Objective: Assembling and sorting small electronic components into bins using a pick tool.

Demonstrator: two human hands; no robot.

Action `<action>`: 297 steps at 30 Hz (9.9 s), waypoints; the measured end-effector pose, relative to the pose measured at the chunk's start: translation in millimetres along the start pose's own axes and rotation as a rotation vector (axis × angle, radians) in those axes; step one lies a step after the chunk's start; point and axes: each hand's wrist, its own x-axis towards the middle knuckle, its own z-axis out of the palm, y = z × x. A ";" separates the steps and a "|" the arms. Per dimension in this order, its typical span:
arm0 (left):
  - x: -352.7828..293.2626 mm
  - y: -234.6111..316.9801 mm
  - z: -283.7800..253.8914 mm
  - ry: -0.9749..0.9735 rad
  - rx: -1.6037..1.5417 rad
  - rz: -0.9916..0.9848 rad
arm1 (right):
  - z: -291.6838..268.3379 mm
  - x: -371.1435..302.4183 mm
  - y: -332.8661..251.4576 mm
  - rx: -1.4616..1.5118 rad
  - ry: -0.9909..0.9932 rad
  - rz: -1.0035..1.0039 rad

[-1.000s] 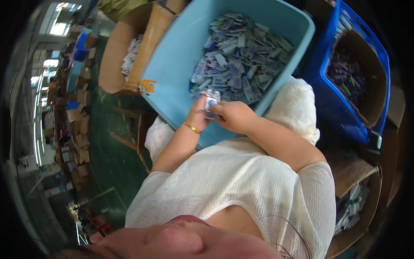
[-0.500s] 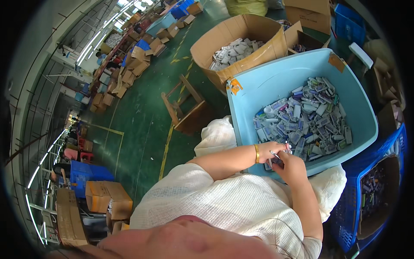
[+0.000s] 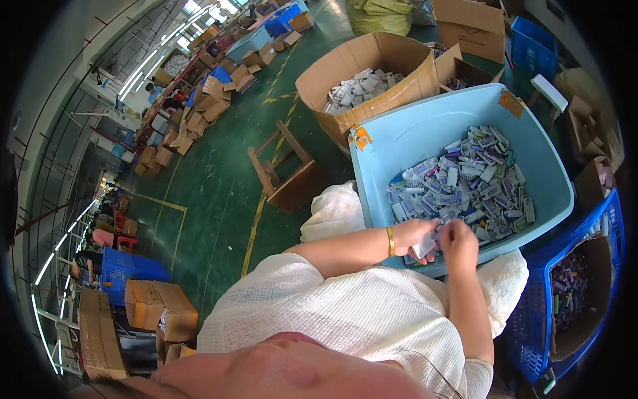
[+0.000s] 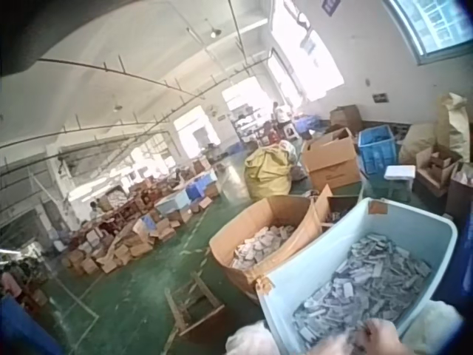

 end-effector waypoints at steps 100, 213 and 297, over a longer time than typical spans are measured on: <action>307.9 -26.4 -163.0 0.251 1.811 0.217 | -15.7 42.2 57.0 1.309 -0.140 1.272; 48.4 26.3 -35.1 -0.189 -0.319 -0.023 | 6.7 24.4 25.5 0.574 0.007 0.355; 82.9 53.7 -15.0 -0.195 0.653 0.502 | -34.0 42.2 45.0 0.400 -0.195 0.443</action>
